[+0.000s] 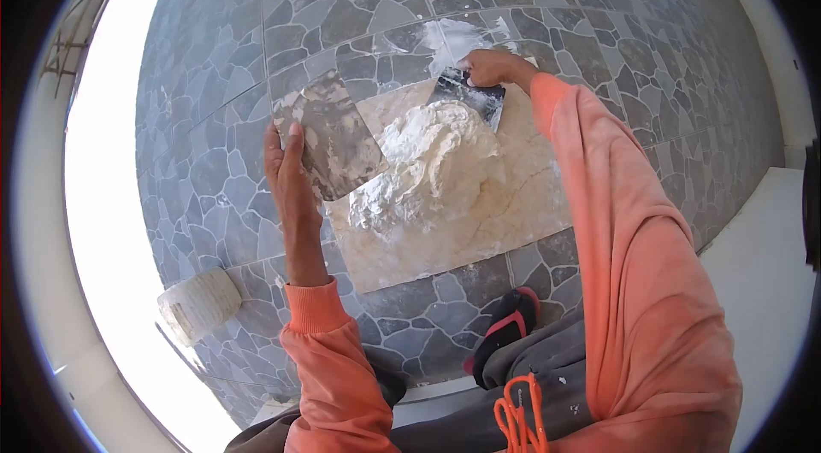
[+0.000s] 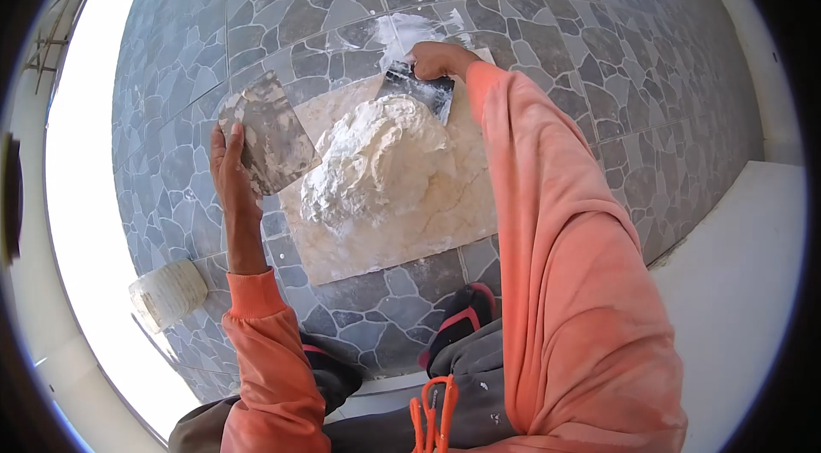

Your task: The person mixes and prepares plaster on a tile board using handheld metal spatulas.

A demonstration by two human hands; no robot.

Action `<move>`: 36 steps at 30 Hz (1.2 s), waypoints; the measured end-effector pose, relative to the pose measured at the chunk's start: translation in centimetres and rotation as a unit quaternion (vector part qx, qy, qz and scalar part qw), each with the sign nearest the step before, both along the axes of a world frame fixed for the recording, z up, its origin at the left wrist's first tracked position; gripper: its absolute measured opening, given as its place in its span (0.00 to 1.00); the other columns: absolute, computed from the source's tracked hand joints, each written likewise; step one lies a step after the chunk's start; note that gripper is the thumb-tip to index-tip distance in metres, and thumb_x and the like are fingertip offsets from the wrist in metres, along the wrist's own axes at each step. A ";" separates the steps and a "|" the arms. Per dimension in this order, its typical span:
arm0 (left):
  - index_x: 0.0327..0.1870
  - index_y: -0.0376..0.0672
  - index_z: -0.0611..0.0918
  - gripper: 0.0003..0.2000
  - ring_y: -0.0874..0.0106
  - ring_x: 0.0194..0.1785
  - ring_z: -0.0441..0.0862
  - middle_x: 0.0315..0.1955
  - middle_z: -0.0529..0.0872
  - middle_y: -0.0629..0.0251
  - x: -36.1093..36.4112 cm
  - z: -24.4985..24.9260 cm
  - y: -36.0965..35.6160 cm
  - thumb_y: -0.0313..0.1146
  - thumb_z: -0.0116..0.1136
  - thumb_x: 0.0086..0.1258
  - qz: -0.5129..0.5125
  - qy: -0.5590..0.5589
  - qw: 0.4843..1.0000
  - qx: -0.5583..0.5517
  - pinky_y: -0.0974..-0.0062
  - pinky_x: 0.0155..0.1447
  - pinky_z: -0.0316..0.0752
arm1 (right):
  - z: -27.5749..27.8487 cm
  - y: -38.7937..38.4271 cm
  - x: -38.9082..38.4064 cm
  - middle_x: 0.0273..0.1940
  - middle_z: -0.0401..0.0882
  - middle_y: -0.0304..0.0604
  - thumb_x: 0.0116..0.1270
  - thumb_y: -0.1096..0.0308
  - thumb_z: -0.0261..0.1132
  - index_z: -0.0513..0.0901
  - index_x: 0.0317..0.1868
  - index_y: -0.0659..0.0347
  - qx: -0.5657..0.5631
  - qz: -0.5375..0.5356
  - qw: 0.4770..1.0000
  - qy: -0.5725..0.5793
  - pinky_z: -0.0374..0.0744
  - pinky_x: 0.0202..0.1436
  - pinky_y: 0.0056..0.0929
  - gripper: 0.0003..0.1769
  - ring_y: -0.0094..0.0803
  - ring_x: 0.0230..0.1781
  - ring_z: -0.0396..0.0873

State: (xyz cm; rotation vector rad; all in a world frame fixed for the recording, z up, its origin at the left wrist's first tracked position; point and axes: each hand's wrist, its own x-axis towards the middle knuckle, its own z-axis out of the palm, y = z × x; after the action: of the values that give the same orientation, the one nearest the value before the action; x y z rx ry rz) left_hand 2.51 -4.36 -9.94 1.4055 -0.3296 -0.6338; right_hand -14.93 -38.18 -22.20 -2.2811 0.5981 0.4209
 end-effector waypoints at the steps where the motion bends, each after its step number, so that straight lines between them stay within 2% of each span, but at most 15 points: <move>1: 0.63 0.35 0.72 0.20 0.76 0.49 0.81 0.51 0.82 0.63 -0.5 0.0 0.8 0.36 0.54 0.76 0.017 -0.002 1.000 -0.008 0.77 0.54 0.75 | 0.4 0.3 0.9 0.27 0.80 0.48 0.50 0.77 0.55 0.83 0.43 0.65 -0.007 0.037 0.999 0.003 0.72 0.29 0.41 0.18 0.35 0.27 0.75; 2: 0.63 0.35 0.73 0.20 0.76 0.49 0.80 0.51 0.82 0.63 -0.8 -0.1 1.5 0.36 0.54 0.76 0.036 -0.005 0.999 -0.016 0.78 0.54 0.75 | 0.9 0.7 1.6 0.26 0.80 0.47 0.51 0.77 0.55 0.82 0.42 0.64 -0.015 0.076 0.997 0.006 0.72 0.29 0.41 0.18 0.35 0.27 0.75; 3: 0.64 0.35 0.71 0.21 0.76 0.49 0.82 0.51 0.81 0.62 -0.8 -1.1 2.2 0.37 0.54 0.76 0.070 -0.024 0.997 0.002 0.79 0.52 0.79 | 2.2 1.2 1.9 0.27 0.76 0.46 0.55 0.73 0.62 0.81 0.45 0.67 -0.022 0.101 0.994 0.037 0.72 0.38 0.37 0.16 0.34 0.29 0.70; 6: 0.63 0.34 0.71 0.21 0.76 0.49 0.82 0.51 0.81 0.61 -2.5 -0.1 3.4 0.38 0.54 0.76 0.070 -0.044 0.997 -0.008 0.79 0.52 0.78 | 5.0 3.8 1.0 0.28 0.78 0.46 0.55 0.74 0.60 0.80 0.43 0.68 0.044 0.087 0.995 -0.003 0.72 0.38 0.35 0.13 0.31 0.30 0.71; 10: 0.71 0.28 0.64 0.30 0.72 0.53 0.80 0.56 0.80 0.56 -3.5 -0.4 4.5 0.40 0.55 0.75 0.103 -0.065 0.991 0.061 0.78 0.58 0.74 | 9.1 8.2 0.6 0.31 0.81 0.53 0.51 0.76 0.58 0.80 0.37 0.67 -0.021 0.153 0.988 -0.015 0.74 0.36 0.39 0.12 0.42 0.30 0.77; 11: 0.72 0.27 0.61 0.32 0.71 0.54 0.80 0.57 0.80 0.54 -3.7 -0.3 4.5 0.40 0.55 0.75 0.116 -0.059 0.988 0.081 0.78 0.58 0.73 | 11.2 10.0 0.3 0.30 0.81 0.57 0.48 0.78 0.56 0.80 0.35 0.66 -0.036 0.159 0.986 -0.019 0.73 0.35 0.44 0.12 0.50 0.31 0.78; 14: 0.71 0.27 0.62 0.31 0.72 0.53 0.80 0.54 0.81 0.54 -3.1 -2.1 4.9 0.39 0.54 0.76 0.098 -0.070 0.991 0.062 0.79 0.57 0.73 | 12.6 12.6 -0.1 0.29 0.80 0.58 0.46 0.79 0.55 0.79 0.34 0.67 -0.101 0.190 0.976 -0.015 0.72 0.36 0.47 0.12 0.54 0.32 0.78; 19: 0.70 0.29 0.65 0.28 0.74 0.50 0.80 0.51 0.82 0.56 -2.4 -2.2 4.5 0.38 0.53 0.77 0.109 -0.101 0.988 0.032 0.79 0.54 0.73 | 15.8 16.4 -0.6 0.32 0.81 0.59 0.48 0.79 0.55 0.81 0.37 0.67 -0.128 0.190 0.972 0.057 0.73 0.39 0.51 0.14 0.59 0.37 0.79; 22: 0.68 0.31 0.68 0.25 0.75 0.48 0.80 0.49 0.83 0.58 -1.6 -2.0 5.0 0.38 0.53 0.77 0.122 -0.100 0.987 0.023 0.79 0.52 0.74 | 18.5 17.0 0.0 0.34 0.82 0.59 0.50 0.78 0.56 0.82 0.40 0.66 -0.189 0.182 0.964 0.039 0.76 0.42 0.49 0.15 0.58 0.39 0.80; 23: 0.67 0.31 0.69 0.24 0.76 0.47 0.80 0.48 0.83 0.59 -1.5 -1.9 5.3 0.38 0.53 0.77 0.122 -0.097 0.988 0.020 0.79 0.51 0.74 | 18.9 16.3 0.2 0.36 0.82 0.59 0.53 0.76 0.57 0.82 0.44 0.64 -0.190 0.166 0.968 0.008 0.77 0.45 0.47 0.17 0.58 0.41 0.80; 26: 0.61 0.31 0.72 0.19 0.80 0.42 0.76 0.43 0.82 0.65 -1.5 -1.0 5.9 0.36 0.52 0.77 0.156 -0.056 0.986 0.003 0.80 0.46 0.72 | 19.4 13.0 2.2 0.37 0.83 0.59 0.55 0.75 0.57 0.82 0.47 0.64 -0.183 0.106 0.977 -0.026 0.77 0.45 0.45 0.18 0.58 0.41 0.80; 29: 0.62 0.33 0.72 0.18 0.81 0.42 0.77 0.43 0.82 0.66 -1.0 -1.0 7.3 0.35 0.52 0.78 0.149 -0.069 0.986 -0.020 0.81 0.45 0.72 | 14.8 8.0 3.6 0.38 0.82 0.61 0.54 0.76 0.55 0.81 0.48 0.65 -0.183 0.062 0.979 -0.058 0.77 0.44 0.43 0.20 0.57 0.40 0.80; 32: 0.61 0.34 0.73 0.17 0.81 0.43 0.78 0.44 0.83 0.66 -1.2 -0.2 9.1 0.35 0.51 0.78 0.177 -0.063 0.982 0.001 0.81 0.46 0.73 | 9.1 4.0 3.9 0.42 0.83 0.62 0.51 0.77 0.55 0.83 0.50 0.62 -0.133 0.009 0.991 -0.017 0.78 0.48 0.45 0.24 0.58 0.43 0.81; 34: 0.61 0.34 0.73 0.17 0.81 0.43 0.78 0.44 0.83 0.66 -1.1 -0.5 10.3 0.35 0.51 0.78 0.202 -0.063 0.977 0.011 0.82 0.47 0.73 | 3.5 1.2 4.0 0.40 0.84 0.62 0.51 0.76 0.55 0.83 0.49 0.62 -0.159 -0.004 0.987 -0.033 0.78 0.47 0.44 0.23 0.57 0.42 0.82; 36: 0.60 0.35 0.74 0.16 0.81 0.44 0.78 0.45 0.83 0.66 -1.1 -0.7 11.7 0.35 0.51 0.78 0.224 -0.047 0.973 0.015 0.82 0.48 0.73 | 2.2 1.0 5.7 0.39 0.84 0.63 0.51 0.75 0.55 0.83 0.48 0.62 -0.163 0.019 0.986 -0.033 0.78 0.46 0.44 0.22 0.56 0.41 0.82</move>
State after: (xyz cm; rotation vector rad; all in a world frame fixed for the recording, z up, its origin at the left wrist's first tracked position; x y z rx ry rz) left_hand 1.37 7.35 -10.62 1.4795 -0.0703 -0.2022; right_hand -9.19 -37.19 -20.04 -2.6114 0.6275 0.2785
